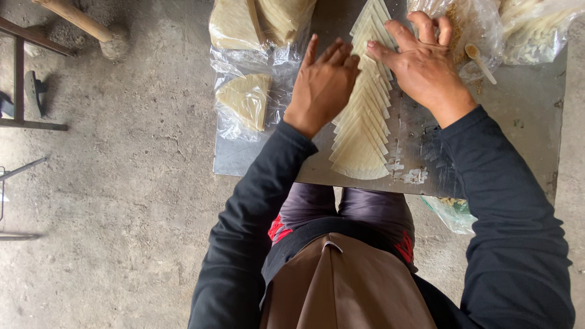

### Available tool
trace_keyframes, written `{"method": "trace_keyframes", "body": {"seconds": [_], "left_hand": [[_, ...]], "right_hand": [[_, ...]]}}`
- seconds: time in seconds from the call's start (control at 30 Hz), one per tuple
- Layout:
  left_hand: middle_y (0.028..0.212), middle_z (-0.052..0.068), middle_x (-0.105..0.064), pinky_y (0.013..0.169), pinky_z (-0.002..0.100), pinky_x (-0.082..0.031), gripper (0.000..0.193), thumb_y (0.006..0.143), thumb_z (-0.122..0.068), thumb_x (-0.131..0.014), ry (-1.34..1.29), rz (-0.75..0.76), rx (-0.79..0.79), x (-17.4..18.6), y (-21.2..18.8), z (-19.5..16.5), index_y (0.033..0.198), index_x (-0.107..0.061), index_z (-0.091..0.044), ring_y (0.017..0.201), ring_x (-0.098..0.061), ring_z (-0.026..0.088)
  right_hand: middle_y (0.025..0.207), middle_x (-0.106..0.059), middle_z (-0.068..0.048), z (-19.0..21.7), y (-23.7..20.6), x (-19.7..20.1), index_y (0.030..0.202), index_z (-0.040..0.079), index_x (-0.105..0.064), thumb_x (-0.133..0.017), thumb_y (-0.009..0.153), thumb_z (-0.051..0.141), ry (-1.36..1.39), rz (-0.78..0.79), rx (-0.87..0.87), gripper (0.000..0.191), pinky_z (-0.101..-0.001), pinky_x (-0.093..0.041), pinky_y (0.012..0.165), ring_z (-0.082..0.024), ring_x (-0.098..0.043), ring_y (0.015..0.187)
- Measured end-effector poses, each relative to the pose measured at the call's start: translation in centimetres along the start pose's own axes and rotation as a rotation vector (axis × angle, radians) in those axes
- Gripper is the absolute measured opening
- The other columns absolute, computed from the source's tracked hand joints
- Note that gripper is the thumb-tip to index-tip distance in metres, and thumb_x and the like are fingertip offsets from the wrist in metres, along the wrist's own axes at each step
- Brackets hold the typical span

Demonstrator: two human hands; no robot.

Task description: The person folds thin triangular wrappers into cone shapes, scoops a granular filling into each cone with a small plastic spoon, and seals them by hand. The person repeats this process for multiple units on a metal table.

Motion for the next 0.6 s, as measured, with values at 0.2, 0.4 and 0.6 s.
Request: {"method": "trace_keyframes", "body": {"seconds": [0.2, 0.4, 0.6], "left_hand": [[0.153, 0.009, -0.047, 0.12, 0.058, -0.023, 0.047, 0.103, -0.031, -0.053, -0.03, -0.041, 0.004, -3.0, 2.4, 1.3, 0.144, -0.052, -0.008, 0.145, -0.04, 0.026], [0.159, 0.005, -0.042, 0.124, 0.057, -0.023, 0.053, 0.106, -0.038, -0.053, -0.115, -0.057, 0.032, -4.3, 1.6, 2.0, 0.152, -0.047, -0.011, 0.149, -0.037, 0.022], [0.158, 0.007, -0.043, 0.123, 0.059, -0.023, 0.052, 0.105, -0.038, -0.055, -0.126, -0.073, 0.015, -3.4, 1.8, 1.9, 0.149, -0.05, -0.01, 0.148, -0.038, 0.023]], "right_hand": [[0.143, -0.057, -0.001, 0.1, 0.4, 0.1, 0.133, 0.03, -0.075, -0.057, 0.111, 0.011, -0.035, 0.007, -0.009, 0.033, -0.0501, -0.016, 0.123, -0.028, -0.037, 0.148], [0.145, -0.057, 0.0, -0.8, 0.4, -0.2, 0.133, 0.025, -0.074, -0.058, 0.111, 0.011, -0.141, 0.012, -0.01, 0.031, -0.0479, -0.017, 0.123, -0.026, -0.037, 0.147], [0.152, -0.051, -0.004, -1.0, 0.3, -1.4, 0.142, 0.03, -0.068, -0.056, 0.112, 0.003, -0.08, 0.015, -0.016, 0.041, -0.0493, -0.016, 0.123, -0.028, -0.034, 0.146]]}}
Point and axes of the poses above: each hand's wrist, its own y-axis towards the middle knuckle, its own x-axis out of the back of the hand, z = x × y, the point moved 4 cm from there along y, towards the middle knuckle
